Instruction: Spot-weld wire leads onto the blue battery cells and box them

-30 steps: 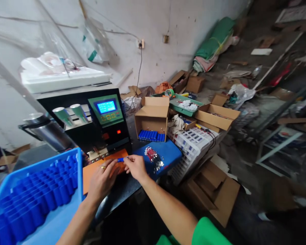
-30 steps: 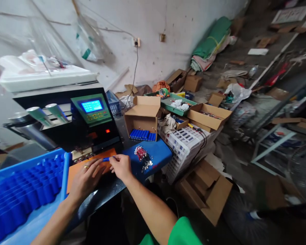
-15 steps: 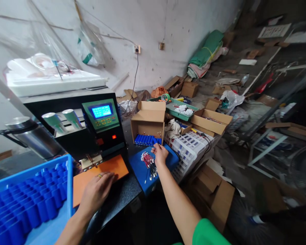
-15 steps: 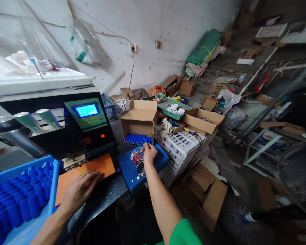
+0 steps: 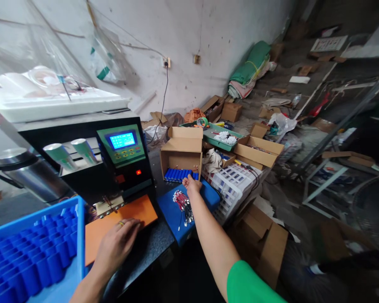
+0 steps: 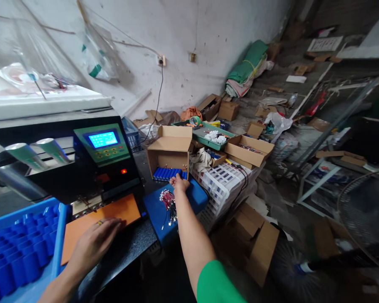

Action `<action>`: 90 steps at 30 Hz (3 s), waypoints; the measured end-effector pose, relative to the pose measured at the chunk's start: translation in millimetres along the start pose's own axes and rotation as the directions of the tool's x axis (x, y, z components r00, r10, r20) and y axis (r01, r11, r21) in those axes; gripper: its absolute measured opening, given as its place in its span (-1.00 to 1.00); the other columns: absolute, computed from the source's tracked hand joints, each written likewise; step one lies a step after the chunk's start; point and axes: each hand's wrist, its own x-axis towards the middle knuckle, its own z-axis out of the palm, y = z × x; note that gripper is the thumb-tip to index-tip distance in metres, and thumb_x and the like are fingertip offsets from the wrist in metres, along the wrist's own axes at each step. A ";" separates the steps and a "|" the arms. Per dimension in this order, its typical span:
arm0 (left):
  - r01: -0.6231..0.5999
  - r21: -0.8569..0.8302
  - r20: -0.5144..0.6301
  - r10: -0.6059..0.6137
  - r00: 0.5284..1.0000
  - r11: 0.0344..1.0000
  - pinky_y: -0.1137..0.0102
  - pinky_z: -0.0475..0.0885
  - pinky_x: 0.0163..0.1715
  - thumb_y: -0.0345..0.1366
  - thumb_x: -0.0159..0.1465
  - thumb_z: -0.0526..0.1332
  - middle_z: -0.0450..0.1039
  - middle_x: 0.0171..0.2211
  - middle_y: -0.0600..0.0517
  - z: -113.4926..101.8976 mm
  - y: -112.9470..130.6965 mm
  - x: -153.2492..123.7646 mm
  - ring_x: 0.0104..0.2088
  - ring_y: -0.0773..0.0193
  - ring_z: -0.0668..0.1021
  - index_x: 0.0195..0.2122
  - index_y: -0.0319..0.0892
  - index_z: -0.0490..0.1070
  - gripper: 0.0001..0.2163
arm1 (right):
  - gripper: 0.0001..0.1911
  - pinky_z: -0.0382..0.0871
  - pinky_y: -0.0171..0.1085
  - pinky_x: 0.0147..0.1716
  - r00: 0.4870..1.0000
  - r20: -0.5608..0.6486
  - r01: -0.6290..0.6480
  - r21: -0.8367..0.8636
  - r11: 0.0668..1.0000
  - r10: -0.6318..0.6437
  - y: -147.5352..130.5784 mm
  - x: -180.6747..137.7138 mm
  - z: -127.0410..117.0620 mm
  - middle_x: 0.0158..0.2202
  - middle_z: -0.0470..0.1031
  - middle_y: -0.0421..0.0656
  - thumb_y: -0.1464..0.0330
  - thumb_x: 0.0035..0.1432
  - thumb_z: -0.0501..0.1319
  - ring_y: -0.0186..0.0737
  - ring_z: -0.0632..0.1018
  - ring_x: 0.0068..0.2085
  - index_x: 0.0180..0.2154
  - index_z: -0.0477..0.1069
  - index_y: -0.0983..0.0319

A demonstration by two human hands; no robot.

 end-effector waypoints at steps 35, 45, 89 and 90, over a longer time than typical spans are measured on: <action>0.235 -0.141 0.113 -0.220 0.969 0.962 0.38 0.46 -0.21 -0.04 0.32 0.09 0.57 -0.28 0.00 1.1 4.5 0.7 -0.26 0.21 0.59 -0.22 -0.12 0.49 -0.70 | -0.87 0.29 -0.37 -0.39 0.715 0.696 0.693 -0.718 0.074 0.059 -5.5 -4.8 -34.8 -0.46 0.59 -0.15 0.36 0.04 0.27 -0.19 0.57 -0.36 -0.50 0.56 0.22; 0.310 -0.170 0.126 -0.292 0.948 0.935 0.35 0.47 -0.20 -0.02 0.30 0.08 0.58 -0.29 -0.01 2.8 6.2 -0.3 -0.27 0.18 0.59 -0.24 -0.12 0.51 -0.68 | -0.77 0.18 -0.39 -0.57 0.801 0.598 0.398 -0.563 0.724 0.024 -18.8 -18.0 -28.9 -0.62 0.40 -0.26 0.23 -0.13 0.35 -0.34 0.38 -0.56 -0.48 0.50 0.27; 0.576 -0.372 -0.029 -0.630 0.776 0.727 0.38 0.44 -0.31 -0.16 0.27 0.17 0.55 -0.34 -0.03 -53.2 49.5 -71.1 -0.34 0.23 0.56 -0.26 -0.20 0.48 -0.79 | -0.71 0.31 -0.29 -0.47 0.416 0.890 0.452 -0.379 0.807 0.185 36.1 -204.9 -26.0 -0.54 0.44 -0.18 0.12 -0.01 0.30 -0.25 0.42 -0.49 -0.46 0.47 0.23; 0.578 -0.235 -0.051 -0.604 0.795 0.781 0.35 0.44 -0.24 -0.21 0.26 0.18 0.55 -0.28 -0.04 -64.0 40.4 -77.4 -0.28 0.20 0.57 -0.20 -0.18 0.48 -0.81 | -0.70 0.31 -0.29 -0.47 0.452 0.877 0.461 -0.383 0.801 0.160 37.2 -201.0 -25.9 -0.54 0.44 -0.17 0.11 -0.03 0.30 -0.24 0.42 -0.49 -0.47 0.46 0.23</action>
